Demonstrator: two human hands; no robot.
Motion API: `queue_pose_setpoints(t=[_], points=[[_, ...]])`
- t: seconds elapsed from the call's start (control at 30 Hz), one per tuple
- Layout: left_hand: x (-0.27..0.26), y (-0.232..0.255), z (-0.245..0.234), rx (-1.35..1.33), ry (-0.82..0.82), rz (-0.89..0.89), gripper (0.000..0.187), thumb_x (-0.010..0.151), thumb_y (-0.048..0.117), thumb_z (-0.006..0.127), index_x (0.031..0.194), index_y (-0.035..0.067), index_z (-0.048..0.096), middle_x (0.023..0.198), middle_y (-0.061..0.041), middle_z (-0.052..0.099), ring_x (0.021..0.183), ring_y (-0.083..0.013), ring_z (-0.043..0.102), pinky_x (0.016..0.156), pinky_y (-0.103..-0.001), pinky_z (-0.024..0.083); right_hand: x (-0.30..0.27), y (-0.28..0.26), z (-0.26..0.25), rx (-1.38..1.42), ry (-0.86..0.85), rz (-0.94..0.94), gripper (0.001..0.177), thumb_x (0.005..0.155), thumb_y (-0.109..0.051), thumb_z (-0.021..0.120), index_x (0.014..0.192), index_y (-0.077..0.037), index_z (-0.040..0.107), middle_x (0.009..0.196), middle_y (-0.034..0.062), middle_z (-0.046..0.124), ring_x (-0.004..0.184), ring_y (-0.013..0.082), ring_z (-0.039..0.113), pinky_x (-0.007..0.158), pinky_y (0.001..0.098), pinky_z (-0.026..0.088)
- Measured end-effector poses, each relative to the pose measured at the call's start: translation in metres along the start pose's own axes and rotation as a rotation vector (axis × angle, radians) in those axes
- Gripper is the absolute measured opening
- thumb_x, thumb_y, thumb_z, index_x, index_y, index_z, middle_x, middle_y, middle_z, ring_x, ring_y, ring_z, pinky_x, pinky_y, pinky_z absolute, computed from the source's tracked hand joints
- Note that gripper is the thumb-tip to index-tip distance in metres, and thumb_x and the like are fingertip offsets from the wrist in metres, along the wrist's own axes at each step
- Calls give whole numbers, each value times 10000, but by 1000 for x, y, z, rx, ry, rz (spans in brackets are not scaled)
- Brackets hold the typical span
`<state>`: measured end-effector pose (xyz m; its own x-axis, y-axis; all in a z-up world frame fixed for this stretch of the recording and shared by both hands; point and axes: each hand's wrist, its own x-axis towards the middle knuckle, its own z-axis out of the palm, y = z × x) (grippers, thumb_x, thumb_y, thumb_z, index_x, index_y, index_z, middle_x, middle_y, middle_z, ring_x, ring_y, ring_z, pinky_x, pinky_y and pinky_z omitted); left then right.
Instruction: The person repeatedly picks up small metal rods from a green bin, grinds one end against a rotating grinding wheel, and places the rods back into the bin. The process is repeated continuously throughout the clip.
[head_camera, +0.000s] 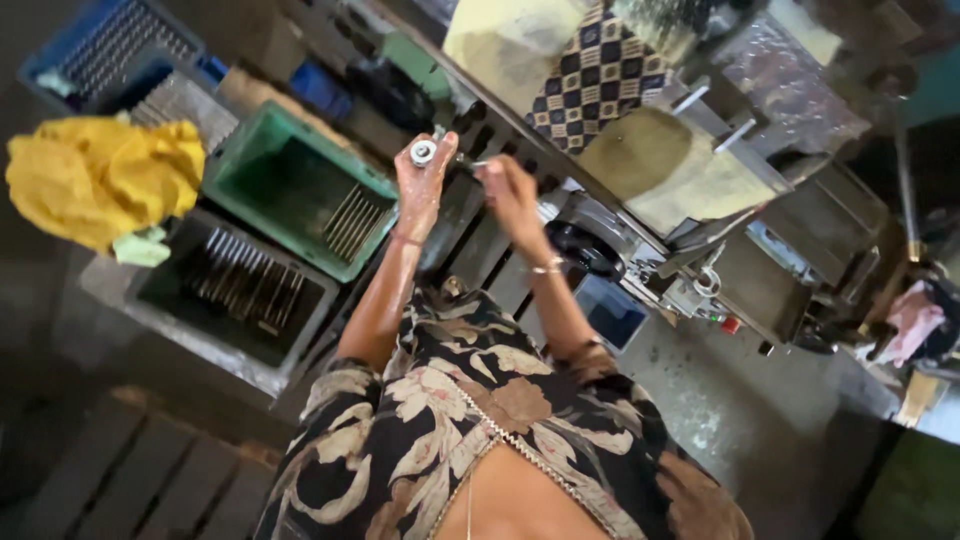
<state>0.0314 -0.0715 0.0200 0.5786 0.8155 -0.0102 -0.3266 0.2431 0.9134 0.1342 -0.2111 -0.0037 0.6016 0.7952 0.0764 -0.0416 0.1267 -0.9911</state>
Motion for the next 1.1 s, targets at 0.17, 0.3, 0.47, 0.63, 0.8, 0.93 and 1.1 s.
queue_pose_setpoints(t=[0.17, 0.3, 0.47, 0.63, 0.8, 0.93, 1.1], points=[[-9, 0, -26, 124, 236, -60, 442, 953, 227, 746, 633, 149, 452, 582, 92, 413, 520, -19, 337, 460, -257, 231, 11, -3, 71, 109, 15, 111, 349, 1120, -361, 498, 987, -57, 606, 664, -80, 425, 549, 20, 349, 484, 222, 274], [-17, 10, -60, 259, 291, 209, 475, 958, 249, 806, 676, 110, 450, 666, 92, 398, 633, -27, 336, 526, -275, 274, 13, -11, 95, 121, -38, 89, 323, 1133, -332, 488, 1017, -52, 603, 657, -79, 405, 531, 25, 338, 466, 225, 270], [-22, 30, -107, 835, 220, 705, 522, 856, 357, 888, 718, 64, 478, 710, 101, 405, 642, -12, 364, 534, -250, 345, 16, -18, 134, 88, -126, 203, 348, 1128, -338, 471, 1138, -41, 652, 647, -84, 413, 509, 20, 355, 454, 228, 295], [-12, 30, -132, 244, 415, 263, 477, 929, 261, 840, 682, 88, 470, 673, 107, 405, 645, -27, 339, 524, -270, 253, 22, -10, 181, 74, -78, 58, 375, 1124, -331, 519, 1262, -21, 678, 675, -94, 424, 526, 6, 336, 459, 223, 253], [-1, 33, -152, 71, 395, 138, 478, 965, 312, 789, 668, 96, 482, 667, 96, 417, 622, -44, 348, 526, -285, 245, 22, 10, 207, 50, -70, -96, 232, 1070, -170, 706, 1239, -12, 690, 977, -26, 638, 652, 25, 421, 545, 261, 312], [-2, 27, -173, -9, 183, -22, 368, 998, 441, 671, 850, 112, 597, 729, 98, 458, 647, -40, 375, 539, -280, 266, 28, 16, 218, -18, -2, -169, 231, 1065, -104, 757, 1275, -16, 720, 1041, -33, 661, 789, 30, 526, 625, 269, 377], [-14, -41, -202, 578, -61, -121, 343, 1049, 394, 656, 937, 72, 619, 729, -50, 525, 676, -205, 509, 572, -382, 378, 34, -6, 213, 298, 350, -97, 166, 1007, -173, 743, 1121, -53, 735, 770, -34, 595, 492, 41, 456, 407, 234, 301]])
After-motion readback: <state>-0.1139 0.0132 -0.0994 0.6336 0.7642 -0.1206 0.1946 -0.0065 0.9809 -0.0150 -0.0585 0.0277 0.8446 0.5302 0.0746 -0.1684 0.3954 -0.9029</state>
